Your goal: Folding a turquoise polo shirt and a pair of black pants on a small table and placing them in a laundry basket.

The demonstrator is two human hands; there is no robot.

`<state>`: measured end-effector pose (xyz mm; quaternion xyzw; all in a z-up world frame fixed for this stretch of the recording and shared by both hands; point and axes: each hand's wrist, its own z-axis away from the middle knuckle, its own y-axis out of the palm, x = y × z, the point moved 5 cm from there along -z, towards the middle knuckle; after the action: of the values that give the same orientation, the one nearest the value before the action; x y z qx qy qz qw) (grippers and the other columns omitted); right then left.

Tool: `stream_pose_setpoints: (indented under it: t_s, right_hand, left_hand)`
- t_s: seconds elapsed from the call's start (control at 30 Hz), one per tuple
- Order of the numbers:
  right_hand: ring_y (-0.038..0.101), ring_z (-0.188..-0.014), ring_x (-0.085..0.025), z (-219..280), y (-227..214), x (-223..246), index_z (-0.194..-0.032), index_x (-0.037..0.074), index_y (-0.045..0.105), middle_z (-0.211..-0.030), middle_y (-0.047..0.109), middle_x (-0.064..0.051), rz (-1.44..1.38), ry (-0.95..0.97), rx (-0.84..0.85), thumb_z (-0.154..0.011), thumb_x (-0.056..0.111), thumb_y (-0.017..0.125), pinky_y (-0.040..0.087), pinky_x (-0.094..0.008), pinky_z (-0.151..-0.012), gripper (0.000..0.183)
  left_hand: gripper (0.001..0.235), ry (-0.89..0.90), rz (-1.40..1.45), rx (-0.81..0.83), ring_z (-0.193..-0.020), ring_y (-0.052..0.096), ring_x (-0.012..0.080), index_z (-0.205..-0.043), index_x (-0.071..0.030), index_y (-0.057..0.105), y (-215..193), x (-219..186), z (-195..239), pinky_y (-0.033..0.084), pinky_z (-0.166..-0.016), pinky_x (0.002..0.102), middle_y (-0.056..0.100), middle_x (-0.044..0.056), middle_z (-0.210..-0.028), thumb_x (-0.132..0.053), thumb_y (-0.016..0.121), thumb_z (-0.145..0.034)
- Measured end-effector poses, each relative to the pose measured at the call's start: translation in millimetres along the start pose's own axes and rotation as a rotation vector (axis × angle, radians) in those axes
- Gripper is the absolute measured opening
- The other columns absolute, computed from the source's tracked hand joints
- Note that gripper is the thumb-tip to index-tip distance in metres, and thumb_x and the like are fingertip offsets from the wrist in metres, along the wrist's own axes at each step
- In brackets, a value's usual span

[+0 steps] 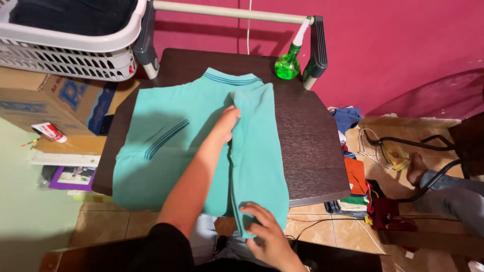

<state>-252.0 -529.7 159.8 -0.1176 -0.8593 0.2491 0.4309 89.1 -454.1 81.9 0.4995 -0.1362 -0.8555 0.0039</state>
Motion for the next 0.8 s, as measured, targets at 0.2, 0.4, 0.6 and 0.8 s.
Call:
stream_pose_setpoints:
  t_s: [0.2,0.4,0.6,0.8]
  right_hand:
    - [0.056,-0.135,-0.042,-4.6,16.9,3.3,-0.081,0.006,0.051,-0.141,0.060,-0.016,0.016,0.037,0.077,-0.084,-0.002,0.061,0.048,-0.053,-0.102,0.013]
    - [0.058,-0.132,-0.040,-15.0,21.6,12.1,-0.079,0.003,0.053,-0.138,0.062,-0.015,0.001,0.043,0.084,-0.079,-0.005,0.060,0.047,-0.052,-0.104,0.010]
    - [0.055,-0.135,-0.040,-9.1,31.8,6.3,-0.081,0.007,0.057,-0.136,0.062,-0.015,0.016,0.009,0.127,-0.096,0.011,0.055,0.046,-0.052,-0.105,0.015]
    - [0.057,-0.134,-0.039,-11.1,36.5,5.4,-0.080,0.006,0.057,-0.135,0.064,-0.013,0.015,-0.022,0.137,-0.080,-0.003,0.060,0.047,-0.051,-0.107,0.009]
  left_hand:
    - [0.073,0.097,-0.079,0.104,-0.126,0.056,0.0136,-0.158,-0.021,0.044,-8.0,-31.1,40.6,0.047,-0.099,0.029,0.059,-0.004,-0.145,-0.010,0.038,-0.086]
    - [0.076,0.205,-0.105,0.088,-0.144,0.045,0.0143,-0.163,-0.023,0.030,-15.5,-37.6,45.1,0.041,-0.114,0.031,0.043,-0.003,-0.163,-0.010,0.033,-0.087]
    - [0.076,0.136,-0.281,-0.034,-0.149,0.037,0.0197,-0.162,-0.030,0.029,-33.6,-28.1,29.2,0.034,-0.119,0.037,0.037,0.000,-0.165,-0.017,0.033,-0.088]
    - [0.076,0.126,-0.446,-0.093,-0.142,0.046,0.0273,-0.162,-0.035,0.026,-36.7,-45.2,55.7,0.039,-0.111,0.038,0.044,-0.001,-0.162,-0.020,0.035,-0.088]
